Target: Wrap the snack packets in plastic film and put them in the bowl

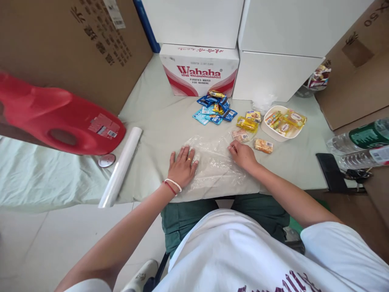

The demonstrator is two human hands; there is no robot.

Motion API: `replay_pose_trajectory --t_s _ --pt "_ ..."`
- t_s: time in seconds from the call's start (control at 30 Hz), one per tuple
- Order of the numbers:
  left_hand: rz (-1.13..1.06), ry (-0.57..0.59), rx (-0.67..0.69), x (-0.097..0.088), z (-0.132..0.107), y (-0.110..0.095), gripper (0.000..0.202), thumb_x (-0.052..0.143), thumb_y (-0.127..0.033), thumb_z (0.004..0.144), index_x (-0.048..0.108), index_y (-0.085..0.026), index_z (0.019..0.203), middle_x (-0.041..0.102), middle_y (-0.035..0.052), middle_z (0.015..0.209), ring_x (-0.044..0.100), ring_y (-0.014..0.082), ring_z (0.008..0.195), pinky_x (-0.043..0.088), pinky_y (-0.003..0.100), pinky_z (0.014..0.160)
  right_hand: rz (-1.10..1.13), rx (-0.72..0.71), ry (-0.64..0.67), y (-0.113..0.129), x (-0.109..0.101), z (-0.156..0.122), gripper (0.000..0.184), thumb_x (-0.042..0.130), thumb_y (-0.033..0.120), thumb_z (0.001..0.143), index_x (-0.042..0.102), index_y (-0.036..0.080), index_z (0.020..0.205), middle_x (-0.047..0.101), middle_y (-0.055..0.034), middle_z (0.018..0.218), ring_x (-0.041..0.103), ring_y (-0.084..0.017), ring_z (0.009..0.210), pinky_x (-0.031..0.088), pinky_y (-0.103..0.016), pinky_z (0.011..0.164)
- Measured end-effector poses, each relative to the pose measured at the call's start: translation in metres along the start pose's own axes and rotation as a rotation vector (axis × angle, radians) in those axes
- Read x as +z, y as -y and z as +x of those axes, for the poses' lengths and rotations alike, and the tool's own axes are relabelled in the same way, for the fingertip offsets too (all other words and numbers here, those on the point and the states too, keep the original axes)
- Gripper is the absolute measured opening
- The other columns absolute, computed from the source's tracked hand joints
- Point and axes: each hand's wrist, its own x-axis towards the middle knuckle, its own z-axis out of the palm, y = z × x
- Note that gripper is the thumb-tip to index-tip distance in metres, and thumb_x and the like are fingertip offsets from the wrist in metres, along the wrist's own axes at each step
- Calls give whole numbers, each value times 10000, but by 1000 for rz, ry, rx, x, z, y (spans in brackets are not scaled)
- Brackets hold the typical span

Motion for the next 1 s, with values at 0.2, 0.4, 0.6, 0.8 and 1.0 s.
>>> replay_pose_trajectory --t_s 0.2,0.4,0.6,0.8,1.0 --pt "90 38 -73 6 -3 20 751 270 -532 1026 261 -146 1671 297 186 1719 301 340 1597 98 687 1276 59 45 -62 -30 -16 10 211 544 297 961 738 216 939 746 -49 846 644 -221 793 411 -293 709" --pt "96 46 -74 6 -4 20 757 270 -563 1031 246 -168 1677 273 175 1727 273 345 1608 68 724 1268 -130 33 -262 -46 -59 39 301 545 329 983 730 206 1186 743 -118 1120 667 -270 973 469 -344 804" --pt "82 55 -66 4 -5 19 775 300 -601 1028 266 -171 1672 277 166 1727 248 342 1618 71 710 1278 -217 119 -127 -54 -71 100 441 799 337 820 726 144 1209 697 -187 1200 649 -314 1027 485 -391 844" --pt "50 47 -71 3 -5 18 768 304 -597 1034 258 -174 1674 264 156 1731 266 315 1614 43 683 1292 -136 -6 -330 -19 -76 91 378 721 351 899 696 171 1230 681 -164 1181 639 -323 1046 481 -432 907" --pt "88 79 -78 2 -5 17 784 266 -596 1038 233 -140 1675 244 154 1737 258 323 1616 81 695 1284 -91 -441 166 62 -20 16 392 707 364 934 639 235 1297 669 -84 1223 667 -256 1029 484 -335 835"
